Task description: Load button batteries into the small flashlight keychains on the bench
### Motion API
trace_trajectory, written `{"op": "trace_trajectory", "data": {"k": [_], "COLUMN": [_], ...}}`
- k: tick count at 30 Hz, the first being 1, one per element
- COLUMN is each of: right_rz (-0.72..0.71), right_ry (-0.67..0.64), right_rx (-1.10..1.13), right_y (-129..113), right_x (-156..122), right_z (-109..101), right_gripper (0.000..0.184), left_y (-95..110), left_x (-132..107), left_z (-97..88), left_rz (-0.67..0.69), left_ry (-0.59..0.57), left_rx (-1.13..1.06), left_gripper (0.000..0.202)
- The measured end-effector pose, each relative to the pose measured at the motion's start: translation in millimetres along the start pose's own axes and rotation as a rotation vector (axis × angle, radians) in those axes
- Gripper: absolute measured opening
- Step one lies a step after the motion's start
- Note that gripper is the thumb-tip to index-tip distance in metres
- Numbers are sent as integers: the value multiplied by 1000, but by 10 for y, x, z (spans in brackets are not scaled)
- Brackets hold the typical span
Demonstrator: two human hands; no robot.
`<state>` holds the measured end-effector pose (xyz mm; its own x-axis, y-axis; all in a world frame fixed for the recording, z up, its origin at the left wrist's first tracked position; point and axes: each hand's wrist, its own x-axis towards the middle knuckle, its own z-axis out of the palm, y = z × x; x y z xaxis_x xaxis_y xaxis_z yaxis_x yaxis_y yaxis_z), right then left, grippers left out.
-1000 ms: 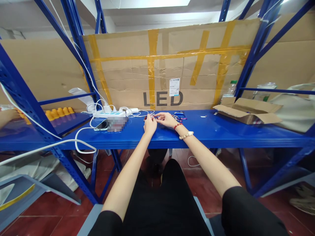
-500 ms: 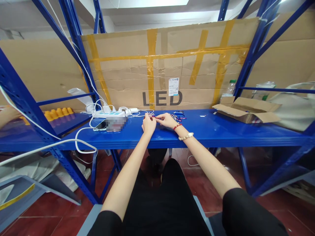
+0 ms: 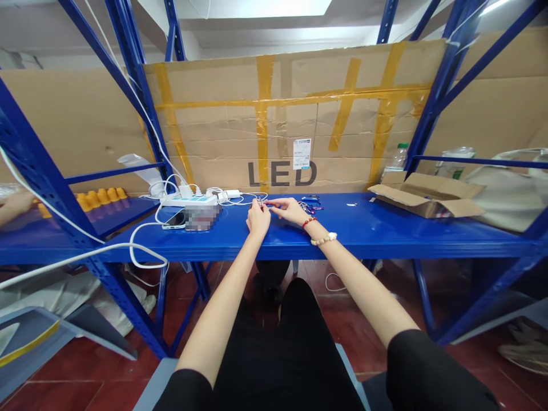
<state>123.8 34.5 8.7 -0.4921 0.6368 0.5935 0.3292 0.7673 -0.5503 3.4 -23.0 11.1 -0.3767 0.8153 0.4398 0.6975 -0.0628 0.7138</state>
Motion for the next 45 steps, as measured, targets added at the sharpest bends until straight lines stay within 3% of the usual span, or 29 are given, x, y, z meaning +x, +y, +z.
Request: {"op": "trace_trajectory", "data": {"k": [5,17,31,45], "right_rz": [-46,-13,3,-52], "right_ry": [48,-22,-174,80], "right_rx": [-90,-130,-124,-217], "right_y": [49,53,49,55], "right_x": [7,0,-23,25], "right_z": [8,5,-11,-20], "right_gripper": [35,33,25,27], "left_y": [-11,-11,-38,-16], "left_x": [11,3,54,42], "left_z": [0,-14,32,41], "left_rz": [-11,-20,41,44], "left_ry": [-21,13,-79,-106], "left_rx": [1,18,63,26], "left_gripper": [15,19,17,22]}}
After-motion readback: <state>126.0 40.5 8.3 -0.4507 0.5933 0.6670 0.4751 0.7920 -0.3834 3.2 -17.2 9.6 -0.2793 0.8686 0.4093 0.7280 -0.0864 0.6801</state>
